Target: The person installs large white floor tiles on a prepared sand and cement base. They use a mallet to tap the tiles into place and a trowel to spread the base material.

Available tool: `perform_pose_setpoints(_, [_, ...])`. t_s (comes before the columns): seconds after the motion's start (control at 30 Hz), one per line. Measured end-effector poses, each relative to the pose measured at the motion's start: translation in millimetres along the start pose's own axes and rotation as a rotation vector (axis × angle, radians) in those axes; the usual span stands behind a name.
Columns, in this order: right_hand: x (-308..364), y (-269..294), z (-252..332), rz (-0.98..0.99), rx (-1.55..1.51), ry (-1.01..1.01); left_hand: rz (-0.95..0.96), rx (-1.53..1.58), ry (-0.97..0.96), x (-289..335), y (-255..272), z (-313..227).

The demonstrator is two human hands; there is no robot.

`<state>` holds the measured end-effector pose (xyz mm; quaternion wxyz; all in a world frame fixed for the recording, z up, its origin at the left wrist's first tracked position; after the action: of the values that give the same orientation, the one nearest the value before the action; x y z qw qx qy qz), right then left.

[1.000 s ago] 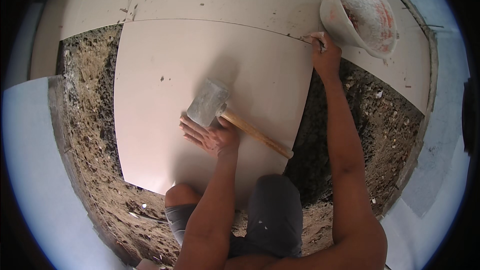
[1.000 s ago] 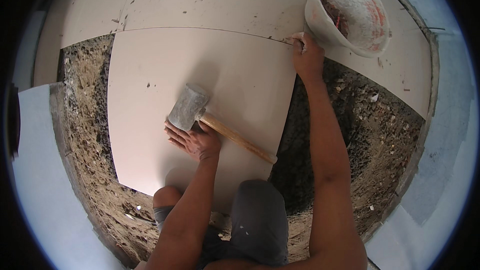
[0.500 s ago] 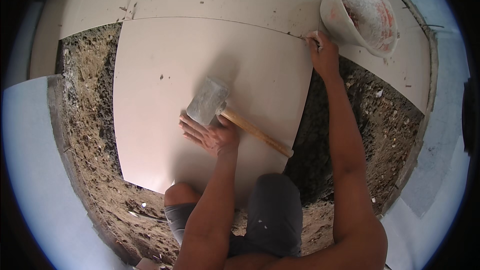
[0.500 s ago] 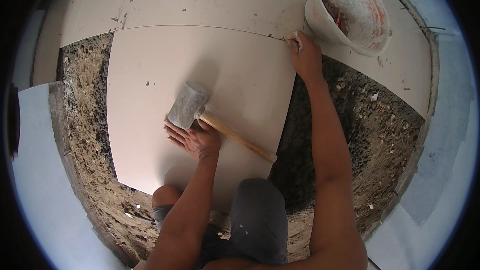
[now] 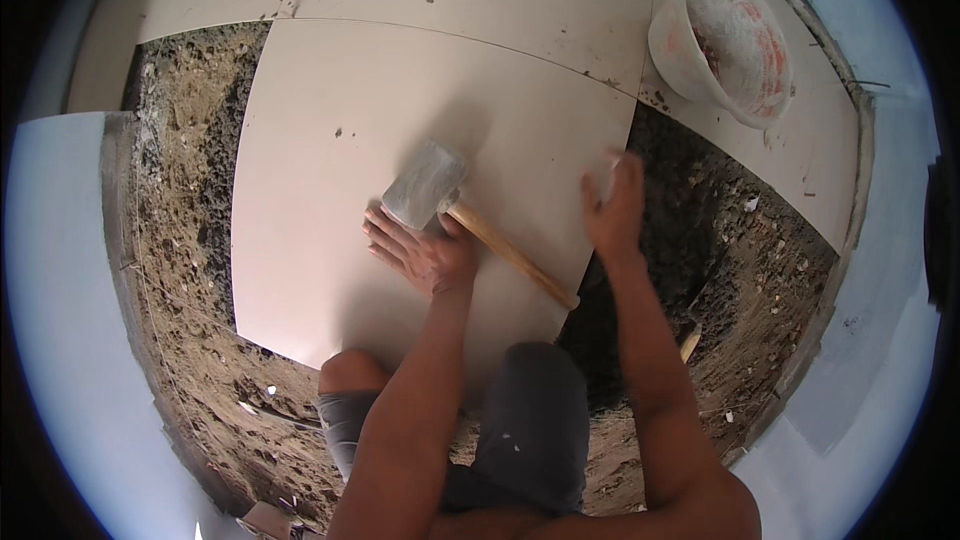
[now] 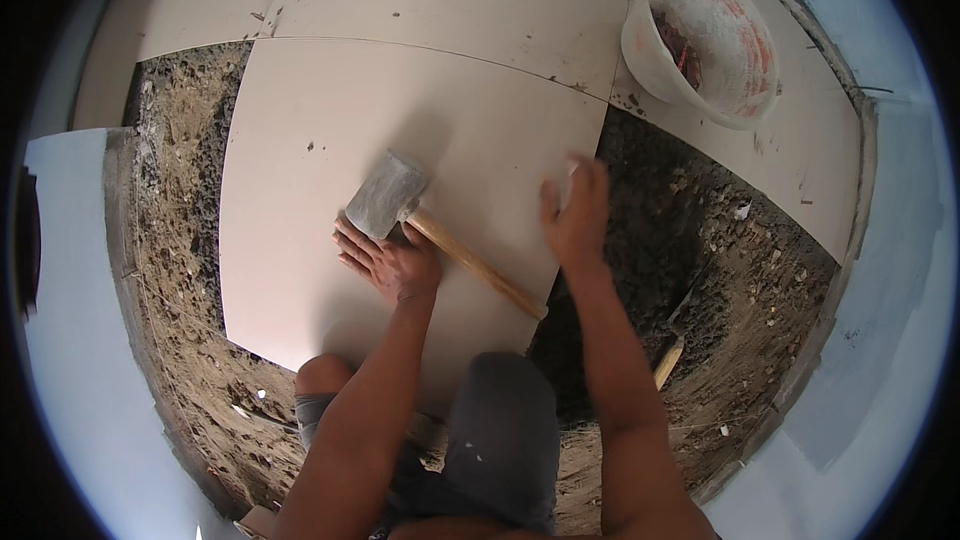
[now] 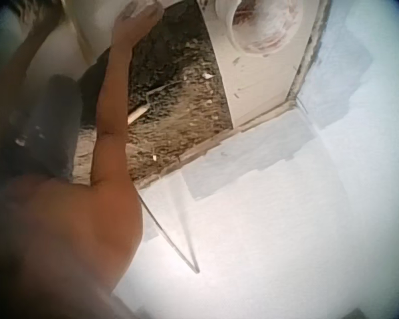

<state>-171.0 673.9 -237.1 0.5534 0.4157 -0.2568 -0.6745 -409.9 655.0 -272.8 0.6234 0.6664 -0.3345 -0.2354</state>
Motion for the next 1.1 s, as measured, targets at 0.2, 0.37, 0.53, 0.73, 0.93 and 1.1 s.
perform_pose_setpoints(0.2, [63, -25, 92, 0.276, -0.242, 0.134, 0.013, 0.090, 0.007, 1, 1, 0])
perform_pose_setpoints(0.37, [70, -47, 91, 0.470, 0.156, 0.255, 0.086, 0.165, 0.028, 0, 1, 5])
perform_pose_setpoints(0.53, [68, -56, 104, 0.392, 0.266, 0.234, 0.149, 0.340, 0.007, -1, 5, 14])
perform_pose_setpoints(0.73, [72, -65, 102, 0.323, 0.303, 0.334, 0.281, 0.223, -0.433, -6, 17, 57])
perform_pose_setpoints(0.93, [68, -65, 97, 0.393, 0.301, 0.180, 0.444, -0.381, -0.823, -27, 72, 199])
perform_pose_setpoints(1.1, [86, -47, 181, 0.441, 0.321, 0.322, 0.416, -0.203, -0.897, 43, 73, 327])
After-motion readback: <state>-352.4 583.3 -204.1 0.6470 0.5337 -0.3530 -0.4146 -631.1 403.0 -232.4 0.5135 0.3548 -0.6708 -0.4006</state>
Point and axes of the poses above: each hand's wrist, its own x-axis away from the middle knuckle, its own y-axis out of the back of the hand, z = x × y, the point moved 2 cm from there along -x, towards the middle knuckle, and after that the axes turned 14 degrees about y, right-handed, at the moved point
